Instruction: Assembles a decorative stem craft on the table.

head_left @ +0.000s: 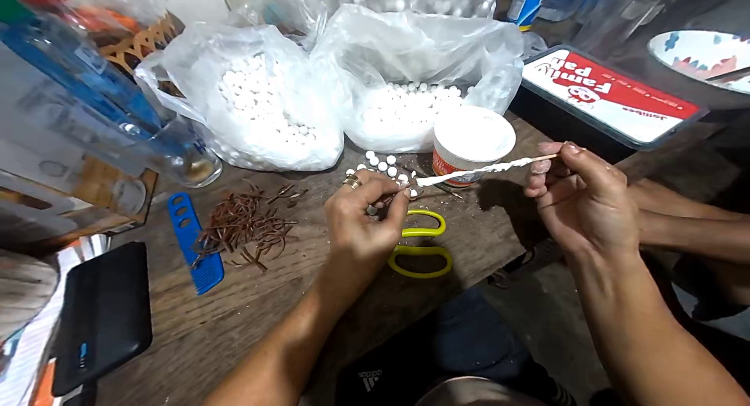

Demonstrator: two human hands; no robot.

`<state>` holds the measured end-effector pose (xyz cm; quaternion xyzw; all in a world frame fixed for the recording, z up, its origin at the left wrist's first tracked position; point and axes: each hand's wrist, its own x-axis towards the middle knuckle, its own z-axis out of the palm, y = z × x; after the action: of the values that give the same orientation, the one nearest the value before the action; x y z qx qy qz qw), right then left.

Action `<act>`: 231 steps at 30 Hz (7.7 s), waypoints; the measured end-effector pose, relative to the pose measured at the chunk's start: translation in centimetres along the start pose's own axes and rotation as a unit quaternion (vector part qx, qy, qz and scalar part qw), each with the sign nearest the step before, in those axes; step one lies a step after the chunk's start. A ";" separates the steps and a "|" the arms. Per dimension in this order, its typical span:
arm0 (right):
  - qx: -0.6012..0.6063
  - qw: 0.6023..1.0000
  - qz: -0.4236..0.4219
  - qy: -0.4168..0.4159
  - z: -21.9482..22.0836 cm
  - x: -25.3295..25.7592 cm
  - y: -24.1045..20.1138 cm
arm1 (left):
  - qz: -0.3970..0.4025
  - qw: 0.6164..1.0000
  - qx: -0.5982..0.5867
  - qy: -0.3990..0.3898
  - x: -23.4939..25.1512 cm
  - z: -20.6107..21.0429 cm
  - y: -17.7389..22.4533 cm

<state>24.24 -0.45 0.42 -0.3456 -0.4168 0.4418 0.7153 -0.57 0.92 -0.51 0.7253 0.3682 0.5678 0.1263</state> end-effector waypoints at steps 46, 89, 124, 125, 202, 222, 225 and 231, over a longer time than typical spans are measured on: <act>0.034 0.999 0.041 0.009 -0.3 0.1 0.5 | 0.014 1.000 0.022 0.006 -0.1 0.0 0.1; 0.071 0.995 0.065 0.041 -1.0 0.0 0.0 | -0.014 0.999 -0.027 0.012 0.0 0.1 0.2; 0.013 1.000 0.017 -0.009 -0.8 0.1 -0.5 | 0.027 1.000 -0.003 0.008 0.0 0.1 0.3; 0.015 1.000 0.019 -0.011 -0.8 0.0 -0.5 | 0.027 1.000 -0.003 0.007 0.0 0.1 0.3; -0.077 0.903 0.182 -0.381 13.8 6.3 5.4 | -0.149 0.986 0.022 0.068 -0.3 -5.5 -2.0; -0.104 0.905 0.130 -0.392 13.9 5.9 5.8 | -0.154 0.987 0.015 0.055 -0.4 -5.4 -2.2; -0.111 0.903 0.122 -0.398 13.9 5.9 5.8 | -0.157 0.986 0.014 0.052 -0.4 -5.4 -2.1; -0.158 0.887 0.074 -0.428 13.9 5.7 5.5 | -0.151 0.988 0.030 0.032 -0.6 -5.6 -2.0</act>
<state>11.31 8.57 3.11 -0.2612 -0.7203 0.5265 0.3685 -6.55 0.59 -0.37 0.6461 0.4947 0.5538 0.1767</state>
